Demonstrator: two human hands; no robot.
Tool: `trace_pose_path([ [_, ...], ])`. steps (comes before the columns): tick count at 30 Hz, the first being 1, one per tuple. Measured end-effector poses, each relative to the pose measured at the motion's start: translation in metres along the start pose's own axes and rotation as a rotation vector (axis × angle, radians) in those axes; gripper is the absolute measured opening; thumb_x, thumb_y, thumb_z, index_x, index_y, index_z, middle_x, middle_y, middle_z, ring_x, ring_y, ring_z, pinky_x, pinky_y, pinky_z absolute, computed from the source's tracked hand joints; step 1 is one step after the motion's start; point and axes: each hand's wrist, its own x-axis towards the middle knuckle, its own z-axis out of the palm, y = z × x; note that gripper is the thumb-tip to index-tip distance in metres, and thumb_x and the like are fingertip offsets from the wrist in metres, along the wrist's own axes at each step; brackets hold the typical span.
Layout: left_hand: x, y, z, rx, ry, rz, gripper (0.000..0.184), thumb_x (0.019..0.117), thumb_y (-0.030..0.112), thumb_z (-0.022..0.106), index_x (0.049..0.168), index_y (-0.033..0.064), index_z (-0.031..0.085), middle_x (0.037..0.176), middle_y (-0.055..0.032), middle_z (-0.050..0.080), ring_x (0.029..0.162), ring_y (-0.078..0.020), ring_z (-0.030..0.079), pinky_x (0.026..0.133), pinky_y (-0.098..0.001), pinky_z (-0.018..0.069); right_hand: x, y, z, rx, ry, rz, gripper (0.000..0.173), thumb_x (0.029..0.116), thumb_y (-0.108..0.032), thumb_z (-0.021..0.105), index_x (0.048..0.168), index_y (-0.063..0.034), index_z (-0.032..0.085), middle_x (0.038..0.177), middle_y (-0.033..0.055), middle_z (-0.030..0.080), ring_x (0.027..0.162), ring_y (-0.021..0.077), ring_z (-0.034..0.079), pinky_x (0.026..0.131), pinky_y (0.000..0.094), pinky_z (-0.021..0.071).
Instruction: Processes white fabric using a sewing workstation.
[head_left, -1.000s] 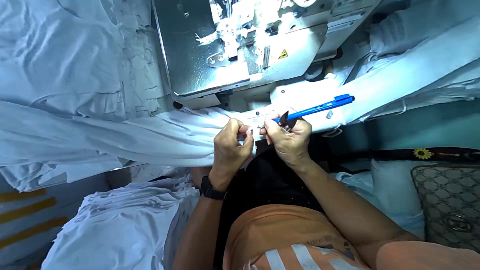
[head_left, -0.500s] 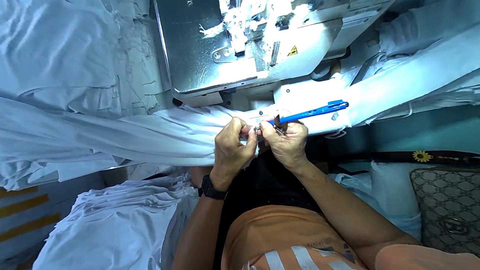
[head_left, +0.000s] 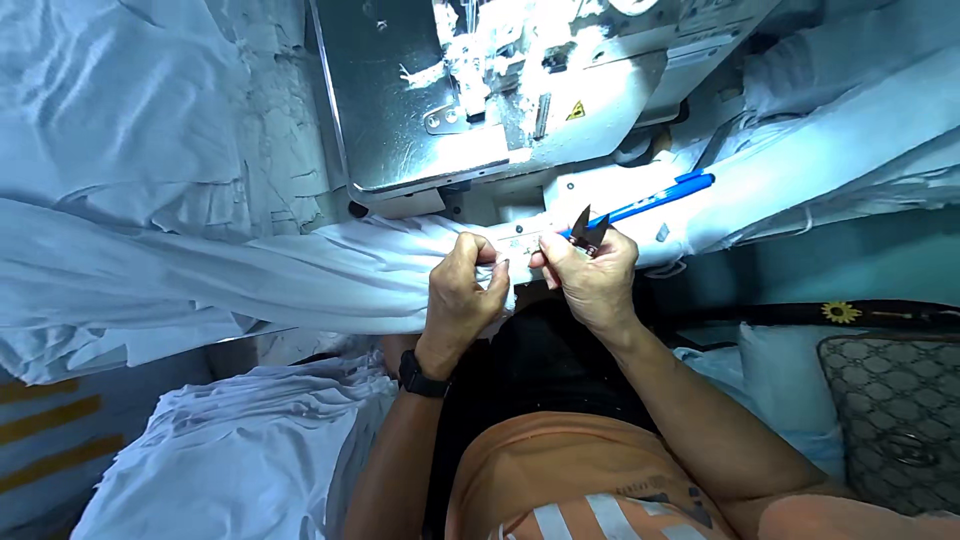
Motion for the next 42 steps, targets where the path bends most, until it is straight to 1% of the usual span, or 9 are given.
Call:
trace_pose_path([
  [17, -0.002, -0.004, 0.005, 0.008, 0.072, 0.025, 0.017, 0.0796, 0.000, 0.073, 0.086, 0.0025, 0.057, 0.074, -0.0062, 0.063, 0.066, -0.0088, 0.062, 0.059, -0.0200, 0.0522, -0.003, 0.022, 0.015, -0.077, -0.009, -0.152, 0.007, 0.0912, 0.000, 0.066, 0.097, -0.0048, 0.066, 0.079, -0.0057, 0.066, 0.059, -0.0041, 0.056, 0.052, 0.0123, 0.0489],
  [22, 0.000, -0.004, 0.004, -0.002, 0.041, 0.033, 0.015, 0.0819, 0.000, 0.071, 0.089, 0.0015, 0.057, 0.076, -0.0068, 0.064, 0.067, -0.0090, 0.063, 0.061, -0.0204, 0.0535, -0.001, 0.002, 0.001, -0.007, 0.043, 0.039, 0.007, 0.0966, -0.006, 0.065, 0.101, -0.0120, 0.065, 0.074, -0.0074, 0.069, 0.051, -0.0022, 0.055, 0.045, 0.0140, 0.0470],
  [26, 0.009, -0.009, -0.026, -0.044, -0.408, 0.149, 0.043, 0.0839, 0.023, 0.080, 0.117, -0.0003, 0.069, 0.117, -0.0150, 0.066, 0.112, -0.0217, 0.063, 0.098, -0.0336, 0.0529, 0.009, -0.023, -0.033, -0.374, 0.049, 0.270, 0.020, 0.0990, -0.020, 0.066, 0.081, -0.0151, 0.059, 0.058, -0.0101, 0.062, 0.043, -0.0038, 0.051, 0.041, 0.0142, 0.0403],
  [28, 0.011, -0.014, -0.034, 0.050, -0.563, 0.236, 0.035, 0.0850, 0.027, 0.079, 0.112, 0.0056, 0.074, 0.133, -0.0193, 0.060, 0.124, -0.0305, 0.058, 0.104, -0.0417, 0.0489, 0.016, -0.029, -0.051, -0.630, 0.017, 0.381, 0.034, 0.1005, -0.028, 0.064, 0.071, -0.0137, 0.056, 0.052, -0.0065, 0.054, 0.042, 0.0012, 0.046, 0.042, 0.0219, 0.0363],
  [30, 0.013, -0.014, -0.038, 0.121, -0.582, 0.309, 0.012, 0.0886, 0.015, 0.076, 0.094, 0.0048, 0.075, 0.131, -0.0214, 0.063, 0.118, -0.0335, 0.062, 0.099, -0.0433, 0.0519, 0.026, -0.032, -0.058, -0.802, -0.015, 0.490, 0.042, 0.1001, -0.029, 0.064, 0.064, -0.0100, 0.054, 0.050, -0.0018, 0.051, 0.043, 0.0082, 0.046, 0.048, 0.0318, 0.0393],
  [34, 0.030, 0.011, -0.062, 0.165, -0.551, 0.405, 0.012, 0.0899, 0.013, 0.071, 0.086, 0.0018, 0.072, 0.126, -0.0210, 0.067, 0.116, -0.0345, 0.065, 0.099, -0.0487, 0.0505, 0.031, -0.040, -0.056, -0.994, -0.059, 0.399, 0.050, 0.1008, -0.040, 0.064, 0.067, -0.0041, 0.054, 0.059, 0.0079, 0.050, 0.055, 0.0228, 0.051, 0.056, 0.0470, 0.0391],
  [36, 0.044, 0.041, -0.088, 0.076, -0.434, 0.381, 0.012, 0.0896, 0.010, 0.071, 0.086, -0.0013, 0.069, 0.109, -0.0181, 0.069, 0.108, -0.0284, 0.066, 0.099, -0.0427, 0.0512, 0.021, -0.045, -0.055, -0.884, -0.041, 0.145, 0.046, 0.1035, -0.040, 0.059, 0.072, -0.0078, 0.055, 0.058, 0.0031, 0.048, 0.050, 0.0157, 0.046, 0.050, 0.0368, 0.0365],
  [38, 0.055, 0.060, -0.107, 0.045, -0.316, 0.352, 0.017, 0.0922, 0.014, 0.069, 0.086, -0.0010, 0.064, 0.083, -0.0099, 0.064, 0.080, -0.0144, 0.062, 0.078, -0.0288, 0.0515, 0.010, -0.058, -0.044, -0.563, -0.099, -0.023, 0.034, 0.1052, -0.032, 0.058, 0.077, -0.0131, 0.060, 0.059, -0.0090, 0.053, 0.045, -0.0029, 0.045, 0.043, 0.0148, 0.0370],
  [42, 0.081, 0.068, -0.110, 0.068, -0.165, 0.292, 0.018, 0.0916, 0.011, 0.071, 0.084, -0.0026, 0.061, 0.071, -0.0039, 0.056, 0.065, -0.0006, 0.049, 0.060, -0.0133, 0.0382, -0.006, -0.074, -0.003, -0.247, -0.201, -0.315, 0.029, 0.1015, -0.018, 0.062, 0.076, -0.0063, 0.062, 0.065, -0.0085, 0.057, 0.054, -0.0086, 0.049, 0.050, 0.0089, 0.0430],
])
